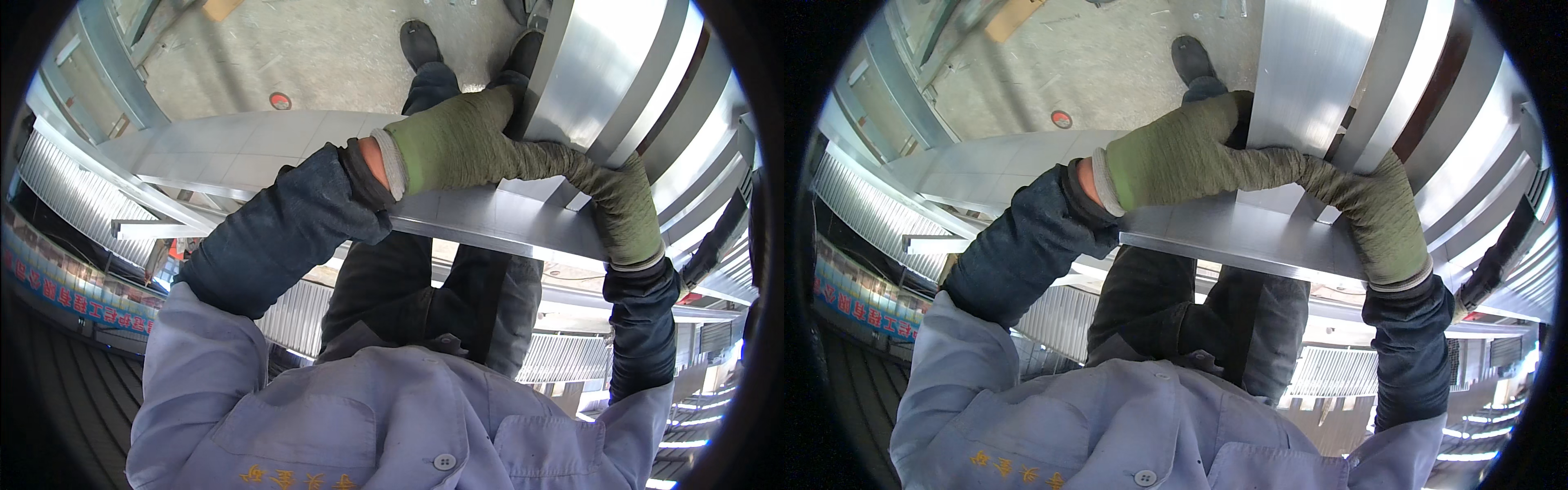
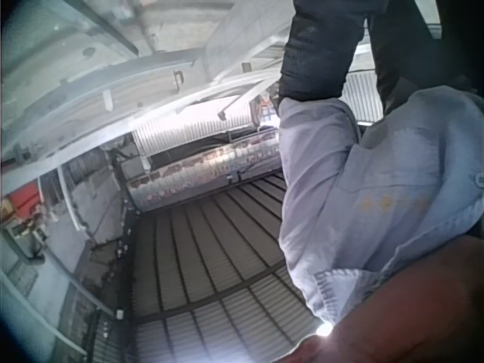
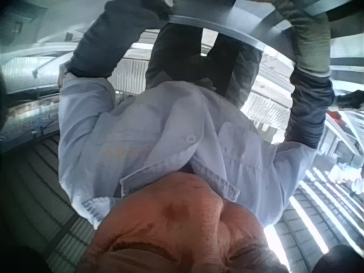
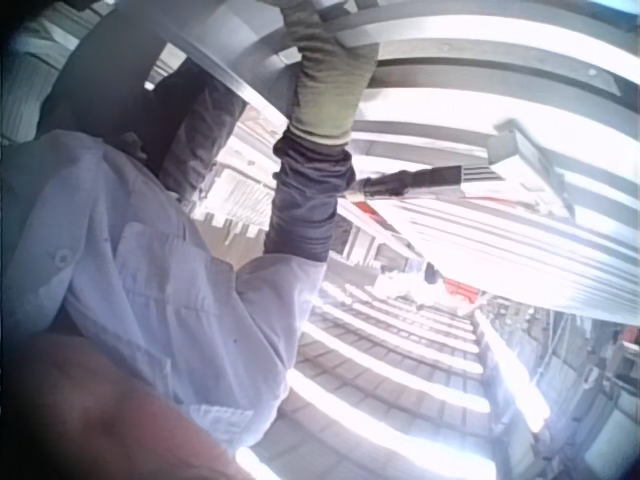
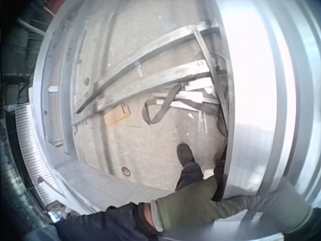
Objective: The person positions metal bars onto a curved metal frame and welds them in place using a handheld welding tool. They repeat this process for multiple bars, moving along the frame to attach each piece.
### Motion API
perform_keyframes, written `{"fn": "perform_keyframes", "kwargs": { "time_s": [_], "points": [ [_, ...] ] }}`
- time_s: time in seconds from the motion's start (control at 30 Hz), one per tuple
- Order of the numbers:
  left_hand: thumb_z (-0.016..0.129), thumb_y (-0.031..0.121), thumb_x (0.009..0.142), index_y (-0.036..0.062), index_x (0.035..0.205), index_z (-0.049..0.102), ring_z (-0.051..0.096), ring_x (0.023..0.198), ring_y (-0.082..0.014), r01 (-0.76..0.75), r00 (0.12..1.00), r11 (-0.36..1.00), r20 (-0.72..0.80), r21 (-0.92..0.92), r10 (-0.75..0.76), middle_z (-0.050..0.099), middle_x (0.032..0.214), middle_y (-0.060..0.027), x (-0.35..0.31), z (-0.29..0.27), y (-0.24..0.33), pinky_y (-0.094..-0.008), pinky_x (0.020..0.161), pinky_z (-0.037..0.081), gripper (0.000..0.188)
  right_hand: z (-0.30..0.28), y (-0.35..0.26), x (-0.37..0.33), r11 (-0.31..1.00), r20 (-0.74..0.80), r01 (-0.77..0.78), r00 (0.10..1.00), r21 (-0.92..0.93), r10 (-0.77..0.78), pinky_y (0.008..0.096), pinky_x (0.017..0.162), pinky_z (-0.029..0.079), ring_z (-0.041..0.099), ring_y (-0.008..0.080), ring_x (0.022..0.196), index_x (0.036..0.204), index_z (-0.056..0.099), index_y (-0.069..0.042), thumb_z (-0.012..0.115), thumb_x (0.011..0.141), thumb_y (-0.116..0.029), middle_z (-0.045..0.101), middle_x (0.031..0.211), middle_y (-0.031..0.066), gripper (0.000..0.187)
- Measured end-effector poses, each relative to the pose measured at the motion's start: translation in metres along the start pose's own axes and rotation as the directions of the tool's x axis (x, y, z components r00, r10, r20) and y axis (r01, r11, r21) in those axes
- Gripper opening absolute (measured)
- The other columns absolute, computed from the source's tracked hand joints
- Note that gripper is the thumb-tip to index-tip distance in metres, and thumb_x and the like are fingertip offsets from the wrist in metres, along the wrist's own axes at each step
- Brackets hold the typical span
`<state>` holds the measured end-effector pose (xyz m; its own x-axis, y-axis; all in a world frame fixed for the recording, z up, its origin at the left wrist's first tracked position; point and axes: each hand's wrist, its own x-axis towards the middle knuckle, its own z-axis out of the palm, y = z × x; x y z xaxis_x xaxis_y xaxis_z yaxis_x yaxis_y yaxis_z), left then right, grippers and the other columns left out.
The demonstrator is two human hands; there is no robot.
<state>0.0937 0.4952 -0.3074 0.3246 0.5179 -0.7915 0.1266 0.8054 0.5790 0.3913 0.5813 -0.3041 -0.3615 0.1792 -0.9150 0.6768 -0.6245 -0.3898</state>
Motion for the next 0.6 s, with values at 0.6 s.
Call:
{"fn": "perform_keyframes", "kwargs": {
  "time_s": [0.6],
  "points": [
    [0.072,0.069,0.094,-0.0097,0.108,0.064,0.077,0.083,-0.0355,-0.223,0.963,0.965,-0.120,0.134,0.239,0.073,0.086,-0.0238,0.008,0.010,-0.013,-0.0425,0.074,0.063,0.081,0.010,-0.020,-0.005,0.999,-0.098,-0.034,0.995,-0.031,0.031,0.0351,0.095,0.058,0.073,0.0250,0.112,0.139,0.061,0.000,0.081,0.097,-0.015,0.075,0.123,0.0120,0.048]
  ]
}}
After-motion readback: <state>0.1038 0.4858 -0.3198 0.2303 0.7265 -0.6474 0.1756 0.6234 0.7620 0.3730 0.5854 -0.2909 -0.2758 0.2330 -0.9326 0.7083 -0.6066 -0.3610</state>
